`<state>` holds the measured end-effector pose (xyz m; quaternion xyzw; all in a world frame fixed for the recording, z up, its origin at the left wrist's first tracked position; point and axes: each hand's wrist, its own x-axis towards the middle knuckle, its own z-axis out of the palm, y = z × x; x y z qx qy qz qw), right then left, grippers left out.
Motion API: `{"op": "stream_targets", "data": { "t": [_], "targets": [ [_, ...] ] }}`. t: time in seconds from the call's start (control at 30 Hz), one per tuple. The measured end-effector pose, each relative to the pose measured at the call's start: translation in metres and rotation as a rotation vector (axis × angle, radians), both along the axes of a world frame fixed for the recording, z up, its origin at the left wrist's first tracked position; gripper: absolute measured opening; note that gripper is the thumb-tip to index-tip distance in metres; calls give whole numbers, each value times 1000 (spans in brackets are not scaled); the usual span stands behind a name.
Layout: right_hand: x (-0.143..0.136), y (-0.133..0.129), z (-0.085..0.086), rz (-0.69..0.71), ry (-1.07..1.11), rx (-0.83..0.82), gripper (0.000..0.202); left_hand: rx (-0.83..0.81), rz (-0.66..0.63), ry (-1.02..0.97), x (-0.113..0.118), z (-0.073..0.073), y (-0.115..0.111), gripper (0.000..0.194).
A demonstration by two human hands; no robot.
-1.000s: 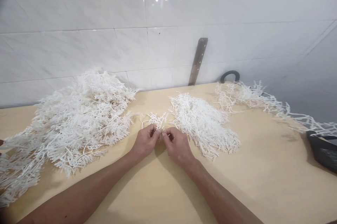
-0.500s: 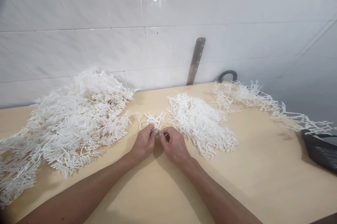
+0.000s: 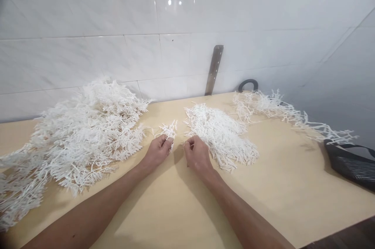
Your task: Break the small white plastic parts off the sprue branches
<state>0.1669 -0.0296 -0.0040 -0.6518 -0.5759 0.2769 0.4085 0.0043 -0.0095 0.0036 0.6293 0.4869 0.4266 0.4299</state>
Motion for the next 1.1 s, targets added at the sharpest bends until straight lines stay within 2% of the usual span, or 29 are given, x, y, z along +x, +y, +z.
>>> {"op": "stream_targets", "data": {
  "t": [0.07, 0.17, 0.27, 0.4, 0.53, 0.83, 1.1],
  "targets": [
    [5, -2, 1, -20, 32, 11, 11, -64, -51, -78, -1, 2, 0, 41],
    [8, -5, 4, -32, 57, 53, 20, -96, -52, -150, -1, 4, 0, 41],
    [3, -7, 8, 68, 169, 24, 31, -61, -24, -139, 0, 5, -1, 40],
    [-4, -7, 9, 225, 336, -104, 35, 10, -25, -77, 1, 5, -1, 39],
    [-4, -3, 4, 257, 415, -168, 36, 52, -7, -53, 3, 4, -2, 36],
    [-1, -1, 1, 258, 413, -205, 32, 108, 16, -17, 6, -4, -3, 32],
    [-5, -3, 5, 259, 363, -203, 27, 104, 54, -14, 7, -2, -7, 30]
  ]
}}
